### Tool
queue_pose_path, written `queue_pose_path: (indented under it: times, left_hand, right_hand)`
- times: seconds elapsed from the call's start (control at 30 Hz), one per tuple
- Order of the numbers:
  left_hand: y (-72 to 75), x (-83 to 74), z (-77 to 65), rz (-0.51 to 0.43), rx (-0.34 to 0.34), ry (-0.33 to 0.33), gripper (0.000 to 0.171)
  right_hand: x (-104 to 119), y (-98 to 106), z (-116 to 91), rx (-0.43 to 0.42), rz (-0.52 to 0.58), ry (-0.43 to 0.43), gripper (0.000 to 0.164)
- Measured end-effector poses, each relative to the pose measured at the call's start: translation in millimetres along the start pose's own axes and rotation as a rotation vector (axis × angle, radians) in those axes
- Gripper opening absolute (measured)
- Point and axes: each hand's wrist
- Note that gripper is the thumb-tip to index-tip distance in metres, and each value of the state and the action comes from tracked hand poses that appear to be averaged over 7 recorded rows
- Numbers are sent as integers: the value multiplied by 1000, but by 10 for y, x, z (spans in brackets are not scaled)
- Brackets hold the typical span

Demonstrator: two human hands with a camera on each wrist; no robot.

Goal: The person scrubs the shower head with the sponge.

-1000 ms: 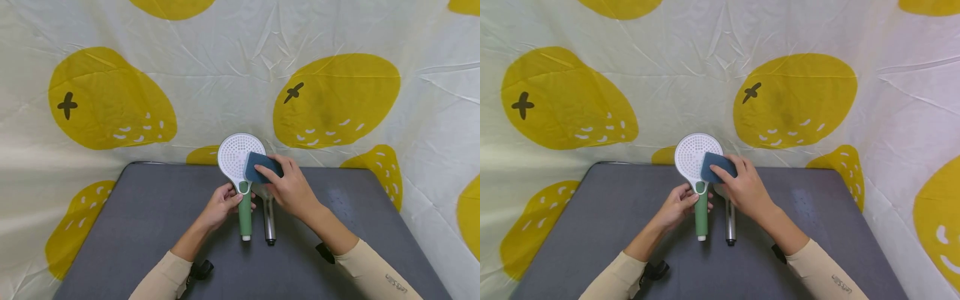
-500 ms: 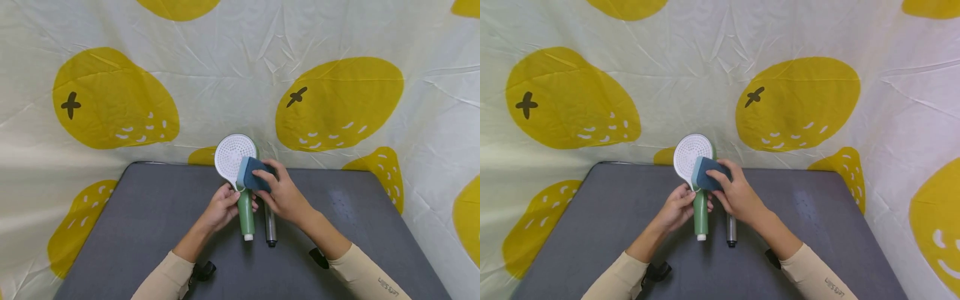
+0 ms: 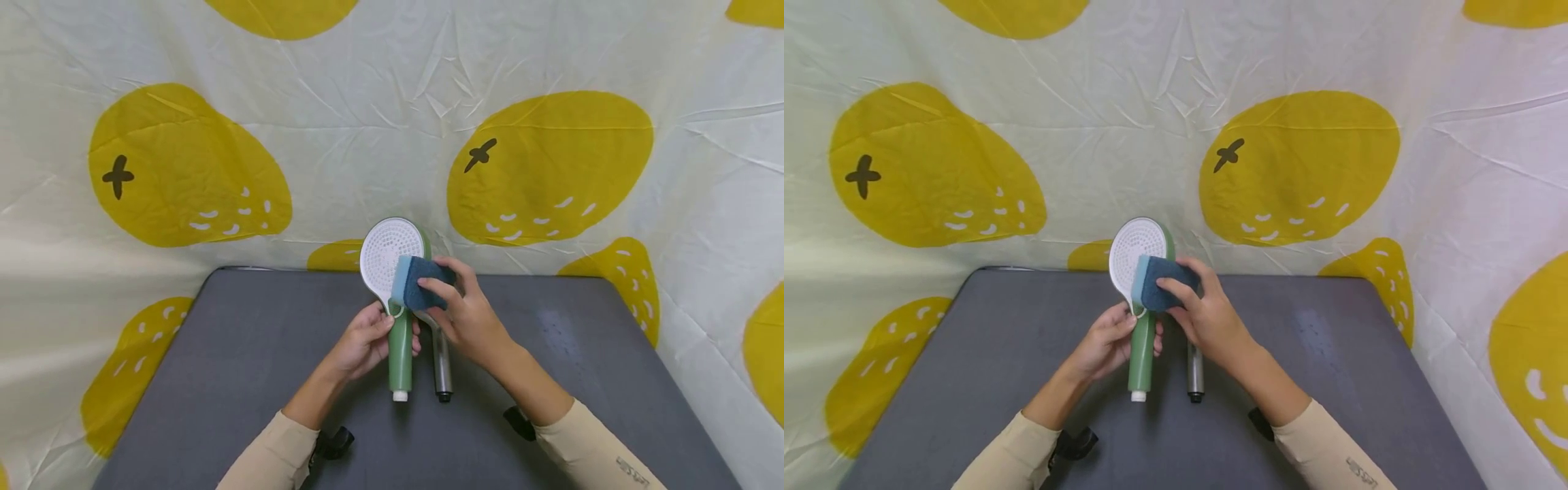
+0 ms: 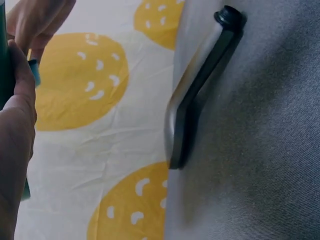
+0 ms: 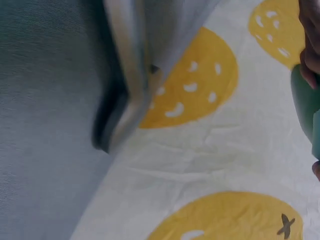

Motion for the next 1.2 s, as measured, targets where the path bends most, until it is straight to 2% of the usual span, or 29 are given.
queue_pose_path:
  times: [0.13,0.37,0.5,0.63,0.77,0.9,1.03,1.2]
  left_hand:
    - [6,-2,-16,7,55,11,35]
    - [47,-4,-74,47,69,43,35]
    - [57,-17,-75,72,57,20,36]
    - [60,-33,-64,107,-5,-11,35]
    - [55,-46,-46,128,-90,-11,34]
    - [52,-44,-43,178,-121,20,37]
    - [62,-38,-67,270,-126,39,45]
    - [85,-29,-106,374,-107,86,57]
  right_hand:
    - [-60,125,112,-48,15,-72,63]
    - [-112,392,266,33,72,-195,67]
    - [-58,319,221,-2,92,-177,68]
    - [45,152,95,0,137,-146,69]
    - [125,-2,-21,40,252,-160,69]
    - [148,-20,-26,27,369,-209,73]
    - [98,120,44,38,402,-273,74]
    - [-57,429,170,123,416,-320,68]
Point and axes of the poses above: each hand's wrist, its own z-axis towards the middle knuckle, its own y-axis out of the back of the hand, x = y × z, and after that the axes turned 10 degrees about x, right-handed
